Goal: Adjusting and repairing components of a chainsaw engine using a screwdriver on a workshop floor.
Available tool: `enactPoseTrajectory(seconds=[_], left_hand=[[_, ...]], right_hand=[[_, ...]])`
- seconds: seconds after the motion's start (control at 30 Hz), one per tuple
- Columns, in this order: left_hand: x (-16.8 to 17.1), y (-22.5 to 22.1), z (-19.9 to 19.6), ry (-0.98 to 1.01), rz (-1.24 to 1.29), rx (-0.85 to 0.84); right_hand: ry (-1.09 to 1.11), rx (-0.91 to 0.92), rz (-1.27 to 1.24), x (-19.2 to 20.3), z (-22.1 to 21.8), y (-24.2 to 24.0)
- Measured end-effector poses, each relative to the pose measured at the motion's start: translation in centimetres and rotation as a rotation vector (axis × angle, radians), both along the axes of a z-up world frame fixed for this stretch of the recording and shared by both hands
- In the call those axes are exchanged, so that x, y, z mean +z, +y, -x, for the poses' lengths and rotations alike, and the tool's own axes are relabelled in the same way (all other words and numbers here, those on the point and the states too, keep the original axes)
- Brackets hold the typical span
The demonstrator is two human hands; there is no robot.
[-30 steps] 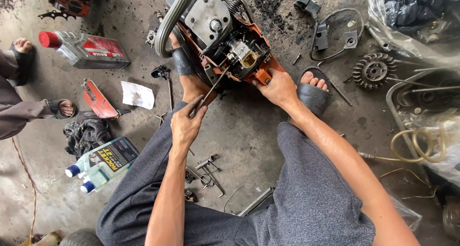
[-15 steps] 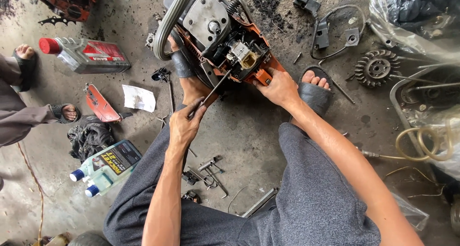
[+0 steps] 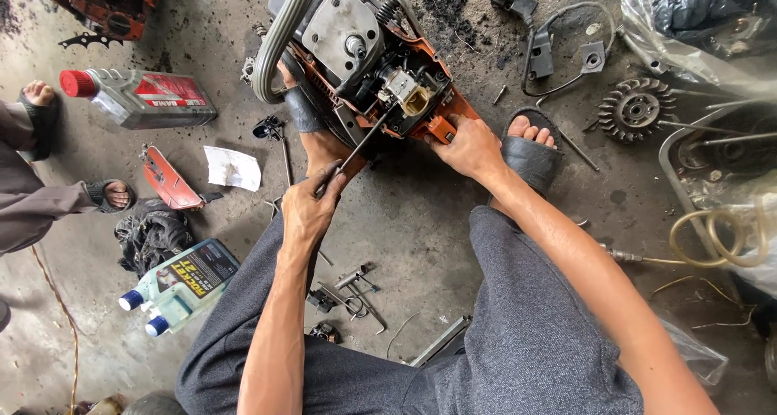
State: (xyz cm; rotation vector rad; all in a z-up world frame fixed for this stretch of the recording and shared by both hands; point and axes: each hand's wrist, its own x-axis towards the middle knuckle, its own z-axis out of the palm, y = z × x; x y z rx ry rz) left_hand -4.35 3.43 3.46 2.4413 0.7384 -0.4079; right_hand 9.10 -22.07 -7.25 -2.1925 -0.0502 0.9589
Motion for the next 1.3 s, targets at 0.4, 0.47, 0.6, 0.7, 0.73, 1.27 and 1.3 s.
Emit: enactPoseTrajectory(seconds=[0.4, 0.47, 0.6, 0.7, 0.73, 1.27, 1.3], left_hand=[[0.6, 0.4, -0.7, 0.002, -0.131, -0.140], [0.7, 0.3, -1.1, -0.012, -0.118, -0.138], [-0.7, 0.8, -1.1, -0.042, -0.051, -0.129], [-0.5, 1.5, -1.1, -0.003, -0.052, -0.127], [-0.7, 2.2, -0.9, -0.004, -0.051, -0.130], [-1.7, 4.6, -1.4, -0.083, -0.111, -0.328], [-1.9, 4.6, -1.4, -0.095, -0.094, -0.320]], right_hand=[[-0.024, -0.031, -0.065, -0.8, 0.0, 0.4], [-0.027, -0.036, -0.067, -0.9, 0.0, 0.4], [-0.021, -0.033, -0.065, -1.4, 0.2, 0.5], [-0.022, -0.043, -0.051, -0.2, 0.1, 0.4], [-0.022, -0.047, -0.050, 1.2, -0.1, 0.2], [0.536, -0.046, -0.580, 5.7, 2.7, 7.5], [0.695, -0.386, -0.796, 4.7, 3.5, 8.8]])
